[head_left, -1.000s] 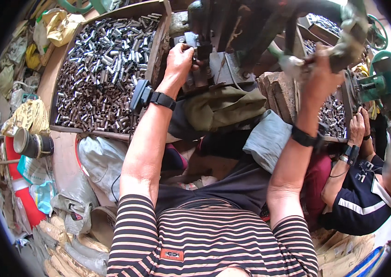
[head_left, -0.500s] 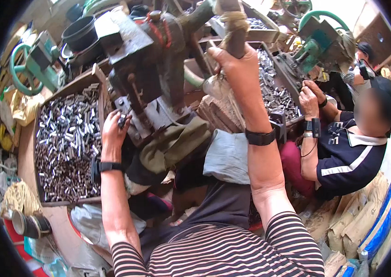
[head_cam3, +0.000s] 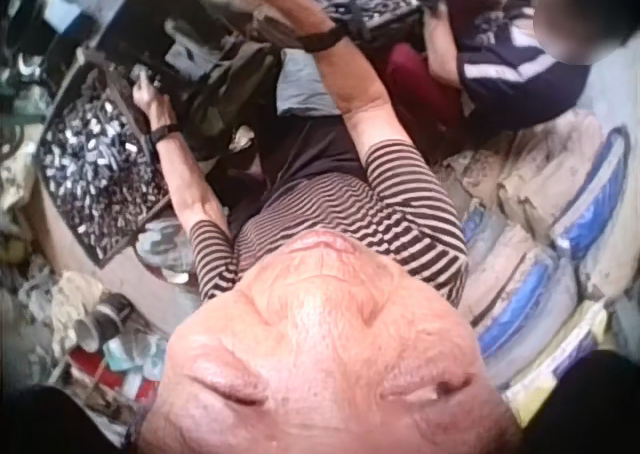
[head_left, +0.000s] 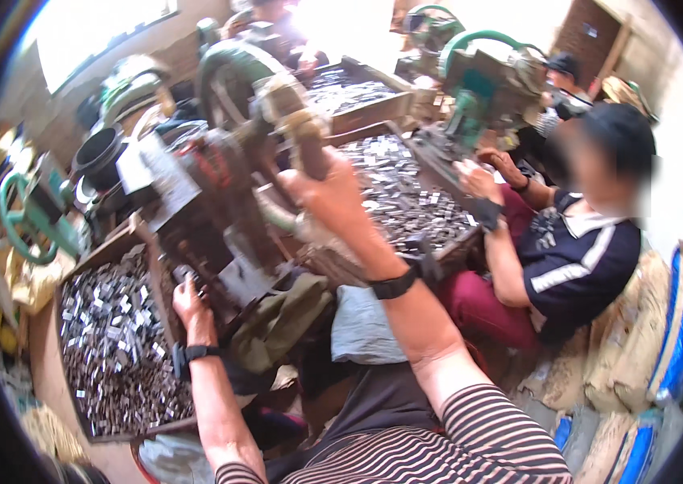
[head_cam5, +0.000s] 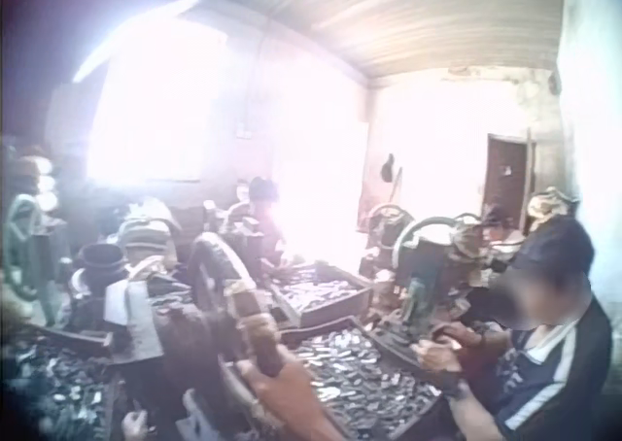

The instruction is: Manually inspecting small metal components and using a hand-operated press to assemble or mark them.

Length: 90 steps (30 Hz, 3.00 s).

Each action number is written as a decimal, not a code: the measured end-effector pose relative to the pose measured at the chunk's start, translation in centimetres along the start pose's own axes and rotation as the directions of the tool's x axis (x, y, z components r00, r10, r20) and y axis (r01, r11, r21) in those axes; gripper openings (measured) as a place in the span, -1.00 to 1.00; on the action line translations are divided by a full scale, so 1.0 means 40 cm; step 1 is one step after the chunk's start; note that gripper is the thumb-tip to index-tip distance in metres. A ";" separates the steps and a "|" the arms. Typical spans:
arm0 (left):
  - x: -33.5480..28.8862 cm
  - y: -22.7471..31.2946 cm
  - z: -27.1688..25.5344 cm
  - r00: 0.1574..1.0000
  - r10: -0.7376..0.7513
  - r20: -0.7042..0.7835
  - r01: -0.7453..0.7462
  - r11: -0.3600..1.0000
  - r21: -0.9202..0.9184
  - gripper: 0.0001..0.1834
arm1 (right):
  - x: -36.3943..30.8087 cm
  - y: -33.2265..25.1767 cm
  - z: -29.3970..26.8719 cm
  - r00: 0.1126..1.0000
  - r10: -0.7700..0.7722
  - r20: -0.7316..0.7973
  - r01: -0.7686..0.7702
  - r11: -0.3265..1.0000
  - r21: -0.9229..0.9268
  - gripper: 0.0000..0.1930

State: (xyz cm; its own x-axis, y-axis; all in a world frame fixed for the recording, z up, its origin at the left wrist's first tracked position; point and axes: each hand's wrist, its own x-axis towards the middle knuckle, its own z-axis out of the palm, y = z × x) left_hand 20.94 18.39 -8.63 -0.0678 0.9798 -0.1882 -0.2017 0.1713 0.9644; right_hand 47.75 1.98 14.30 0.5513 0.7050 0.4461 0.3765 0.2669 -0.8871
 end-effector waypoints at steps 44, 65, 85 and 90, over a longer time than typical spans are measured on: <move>-0.023 0.078 -0.118 0.945 -0.205 0.255 0.216 0.976 -0.018 -0.78 | -0.021 -0.020 -0.021 1.000 -0.001 -0.029 0.004 0.996 0.086 -0.69; -0.089 0.067 0.037 0.914 0.387 0.124 -0.375 0.685 0.625 -0.70 | -0.055 0.086 0.040 0.988 0.015 -0.156 0.000 0.995 0.098 -0.89; -0.110 0.126 -0.084 0.977 -0.153 0.151 0.139 0.985 0.100 -0.80 | -0.003 0.012 0.005 0.993 0.120 0.014 -0.121 0.984 0.128 -0.90; -0.114 0.128 -0.058 0.996 -0.060 0.060 0.043 0.966 0.254 -0.52 | -0.006 -0.016 0.008 0.996 0.093 0.006 -0.093 0.988 0.121 -0.88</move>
State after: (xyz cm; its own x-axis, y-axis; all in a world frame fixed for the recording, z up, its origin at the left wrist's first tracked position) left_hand 17.93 14.54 -3.26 0.0030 0.9721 -0.2347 0.0501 0.2342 0.9709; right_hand 47.13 1.87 14.71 0.5794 0.7308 0.3608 0.2310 0.2773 -0.9326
